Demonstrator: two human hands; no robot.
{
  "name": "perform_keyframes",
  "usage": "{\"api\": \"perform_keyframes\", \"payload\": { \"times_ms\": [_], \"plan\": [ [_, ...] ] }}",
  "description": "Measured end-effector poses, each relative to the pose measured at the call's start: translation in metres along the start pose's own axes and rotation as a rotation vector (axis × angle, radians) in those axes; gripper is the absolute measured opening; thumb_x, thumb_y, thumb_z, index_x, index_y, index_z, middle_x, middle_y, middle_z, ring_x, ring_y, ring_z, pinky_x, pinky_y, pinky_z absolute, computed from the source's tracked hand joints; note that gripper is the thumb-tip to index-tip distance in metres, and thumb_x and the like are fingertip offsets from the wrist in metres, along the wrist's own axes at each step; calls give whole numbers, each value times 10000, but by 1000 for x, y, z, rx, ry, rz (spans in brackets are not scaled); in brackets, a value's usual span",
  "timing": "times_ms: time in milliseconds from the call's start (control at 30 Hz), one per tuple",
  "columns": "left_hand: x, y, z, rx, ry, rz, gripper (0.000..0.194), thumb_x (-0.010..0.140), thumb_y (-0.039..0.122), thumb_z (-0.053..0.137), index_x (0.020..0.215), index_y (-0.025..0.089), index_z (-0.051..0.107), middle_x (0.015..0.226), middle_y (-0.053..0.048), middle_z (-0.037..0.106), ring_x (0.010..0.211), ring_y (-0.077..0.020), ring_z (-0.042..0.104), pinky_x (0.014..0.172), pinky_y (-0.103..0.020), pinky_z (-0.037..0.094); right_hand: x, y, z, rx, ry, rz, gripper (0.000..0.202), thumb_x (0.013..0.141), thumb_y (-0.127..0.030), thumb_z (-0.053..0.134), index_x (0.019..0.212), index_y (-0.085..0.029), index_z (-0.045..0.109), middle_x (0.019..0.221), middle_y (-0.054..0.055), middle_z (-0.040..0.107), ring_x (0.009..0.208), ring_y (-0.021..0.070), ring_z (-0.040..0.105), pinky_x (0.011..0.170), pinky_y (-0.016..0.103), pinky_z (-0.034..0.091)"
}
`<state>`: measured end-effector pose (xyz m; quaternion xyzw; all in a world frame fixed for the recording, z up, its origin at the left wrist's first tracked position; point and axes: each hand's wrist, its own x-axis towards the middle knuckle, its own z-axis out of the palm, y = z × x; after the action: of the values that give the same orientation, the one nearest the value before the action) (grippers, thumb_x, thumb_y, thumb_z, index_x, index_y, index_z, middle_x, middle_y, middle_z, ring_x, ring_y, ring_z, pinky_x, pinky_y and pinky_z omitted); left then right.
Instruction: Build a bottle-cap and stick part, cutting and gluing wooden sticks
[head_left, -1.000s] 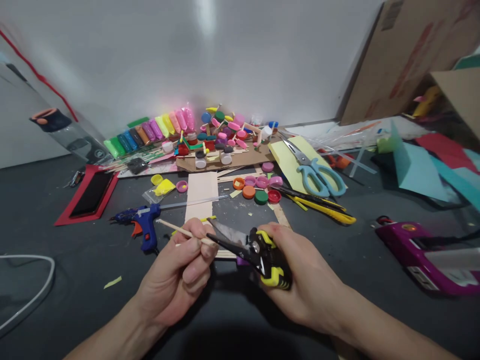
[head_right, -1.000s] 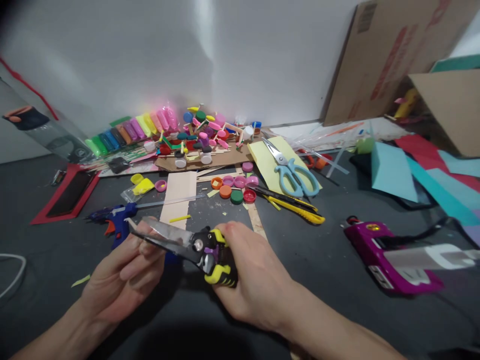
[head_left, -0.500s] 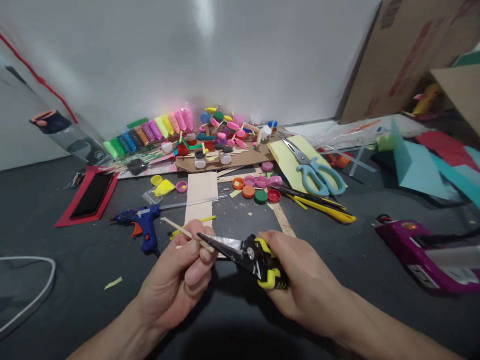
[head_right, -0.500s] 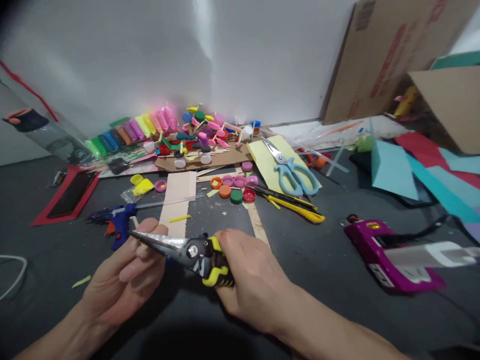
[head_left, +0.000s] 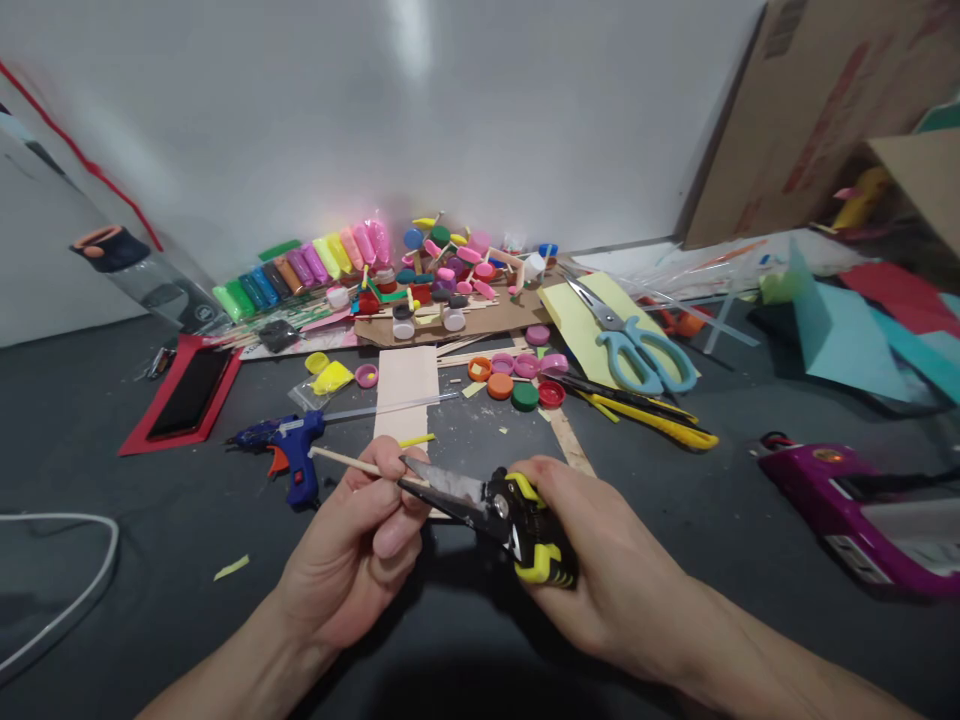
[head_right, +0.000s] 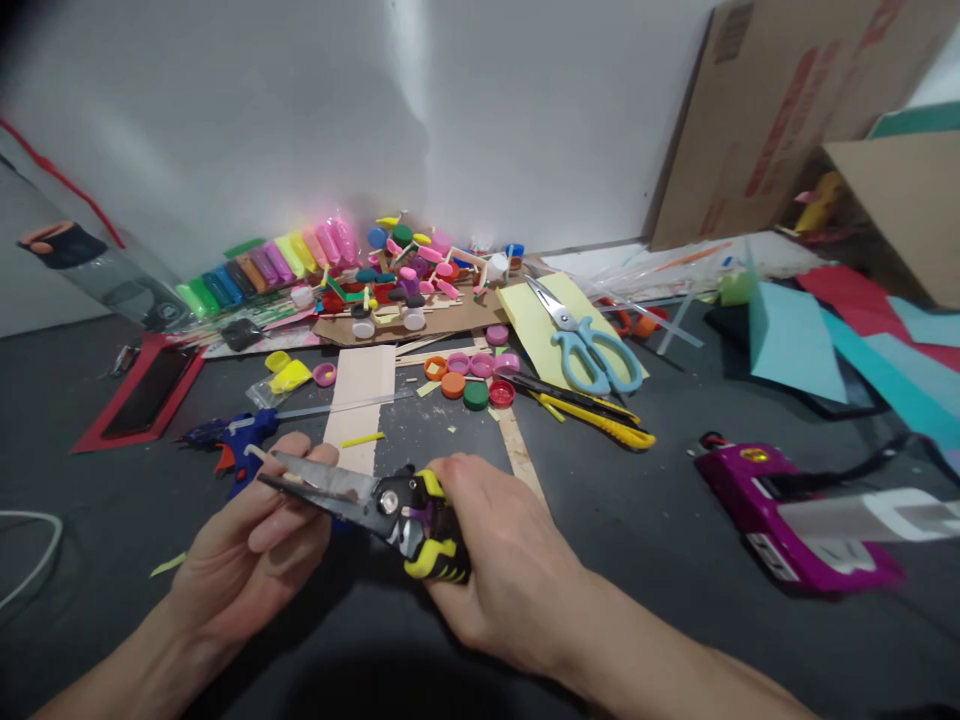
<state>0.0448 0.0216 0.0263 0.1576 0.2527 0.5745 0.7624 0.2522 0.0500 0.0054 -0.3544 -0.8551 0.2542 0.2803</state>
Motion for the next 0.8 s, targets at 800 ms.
{"api": "perform_keyframes", "payload": {
  "times_ms": [800],
  "plan": [
    [1,0,2,63,92,-64,167,724,248,828,707,181,677,542,80,570,355,7,91,332,-111,196,1,7,-4,-64,31,-28,286,729,-145,536,1007,-191,493,855,49,599,750,211,553,653,314,456]
  ]
}}
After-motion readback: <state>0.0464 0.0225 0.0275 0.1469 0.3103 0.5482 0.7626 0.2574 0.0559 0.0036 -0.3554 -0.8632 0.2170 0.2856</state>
